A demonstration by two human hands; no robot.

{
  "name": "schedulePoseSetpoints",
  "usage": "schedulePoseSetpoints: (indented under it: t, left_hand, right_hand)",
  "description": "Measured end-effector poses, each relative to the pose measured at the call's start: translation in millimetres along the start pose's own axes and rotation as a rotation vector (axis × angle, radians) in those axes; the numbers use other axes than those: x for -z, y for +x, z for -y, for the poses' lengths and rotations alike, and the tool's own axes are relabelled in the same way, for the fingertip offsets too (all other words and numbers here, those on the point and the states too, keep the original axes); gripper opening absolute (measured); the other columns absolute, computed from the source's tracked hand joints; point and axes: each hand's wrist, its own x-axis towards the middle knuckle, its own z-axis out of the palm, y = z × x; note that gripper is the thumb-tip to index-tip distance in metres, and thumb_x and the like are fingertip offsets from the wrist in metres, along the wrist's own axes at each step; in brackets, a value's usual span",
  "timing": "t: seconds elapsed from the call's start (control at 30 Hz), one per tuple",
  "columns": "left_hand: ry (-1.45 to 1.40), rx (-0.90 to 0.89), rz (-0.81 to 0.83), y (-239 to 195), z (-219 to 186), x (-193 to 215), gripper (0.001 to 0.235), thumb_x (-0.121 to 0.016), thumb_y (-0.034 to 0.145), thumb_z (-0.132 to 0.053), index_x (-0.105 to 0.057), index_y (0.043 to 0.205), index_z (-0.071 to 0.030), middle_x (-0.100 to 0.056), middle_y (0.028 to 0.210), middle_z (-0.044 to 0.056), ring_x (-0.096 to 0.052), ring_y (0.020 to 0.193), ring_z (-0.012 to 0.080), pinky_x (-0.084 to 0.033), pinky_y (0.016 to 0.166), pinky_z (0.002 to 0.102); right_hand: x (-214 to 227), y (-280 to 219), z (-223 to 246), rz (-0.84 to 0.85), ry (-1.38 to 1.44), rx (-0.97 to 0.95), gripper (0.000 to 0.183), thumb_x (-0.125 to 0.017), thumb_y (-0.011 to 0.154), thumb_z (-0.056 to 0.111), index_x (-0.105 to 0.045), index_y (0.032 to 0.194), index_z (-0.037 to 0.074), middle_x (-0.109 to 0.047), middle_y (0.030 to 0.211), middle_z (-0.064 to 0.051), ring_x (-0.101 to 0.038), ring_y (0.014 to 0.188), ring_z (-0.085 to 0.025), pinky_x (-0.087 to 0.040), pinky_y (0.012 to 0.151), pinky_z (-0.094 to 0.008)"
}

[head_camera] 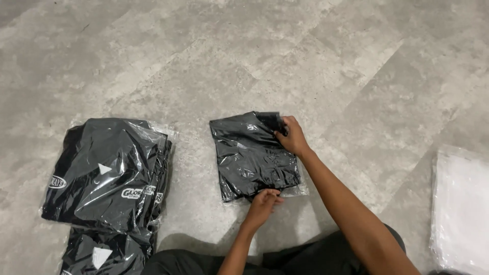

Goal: The person sits on the floor and repeatedly folds black shirts, places them into clear plastic bags, and seals the bags. They then stack the packaged shirts into a pile.

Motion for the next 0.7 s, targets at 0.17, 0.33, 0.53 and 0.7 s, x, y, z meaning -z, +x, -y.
schedulePoseSetpoints:
  t: [0.17, 0.33, 0.53, 0.7]
  left_hand:
    - [0.004, -0.095, 0.030, 14.0, 9.7, 3.8, 0.033, -0.047, 0.107, -0.028, -0.065, 0.127, -0.009, -0.077, 0.123, 0.014, -0.071, 0.119, 0.0260, -0.055, 0.096, 0.039]
    - [0.115, -0.228, 0.078, 12.3, -18.5, 2.5, 0.033, -0.044, 0.107, -0.013, -0.063, 0.130, 0.002, -0.072, 0.124, 0.028, -0.067, 0.125, 0.0391, -0.056, 0.099, 0.046]
    - [0.511, -0.270, -0.082, 40.9, -45.2, 2.1, 0.021, -0.049, 0.101, -0.023, -0.059, 0.084, -0.017, -0.049, 0.081, 0.001, -0.039, 0.075, 0.0164, -0.035, 0.065, 0.033]
    - [0.849, -0.314, -0.120, 54.7, -54.9, 4.9, 0.012, -0.044, 0.103, -0.022, -0.056, 0.106, -0.020, -0.045, 0.108, -0.001, -0.030, 0.102, 0.0193, -0.028, 0.083, 0.043]
  right_hand:
    - [30.7, -59.9, 64.9, 0.004, 0.139, 0.375, 0.034, -0.070, 0.084, -0.005, -0.069, 0.112, 0.014, -0.071, 0.121, -0.011, -0.063, 0.123, -0.035, -0.045, 0.110, -0.048]
    - [53.0, -130.7, 76.3, 0.052, -0.048, 0.601, 0.015, -0.061, 0.104, 0.030, -0.069, 0.100, 0.017, -0.071, 0.127, -0.008, -0.061, 0.129, -0.034, -0.038, 0.110, -0.048]
    - [88.8, -182.8, 91.9, 0.060, 0.021, 0.719, 0.021, -0.059, 0.106, 0.023, -0.072, 0.095, 0.011, -0.075, 0.123, -0.012, -0.064, 0.129, -0.040, -0.039, 0.110, -0.054]
    - [112.6, -207.5, 70.4, 0.008, -0.230, 0.753, 0.023, -0.052, 0.108, 0.032, -0.065, 0.090, 0.027, -0.072, 0.132, 0.002, -0.051, 0.143, -0.035, -0.014, 0.120, -0.055]
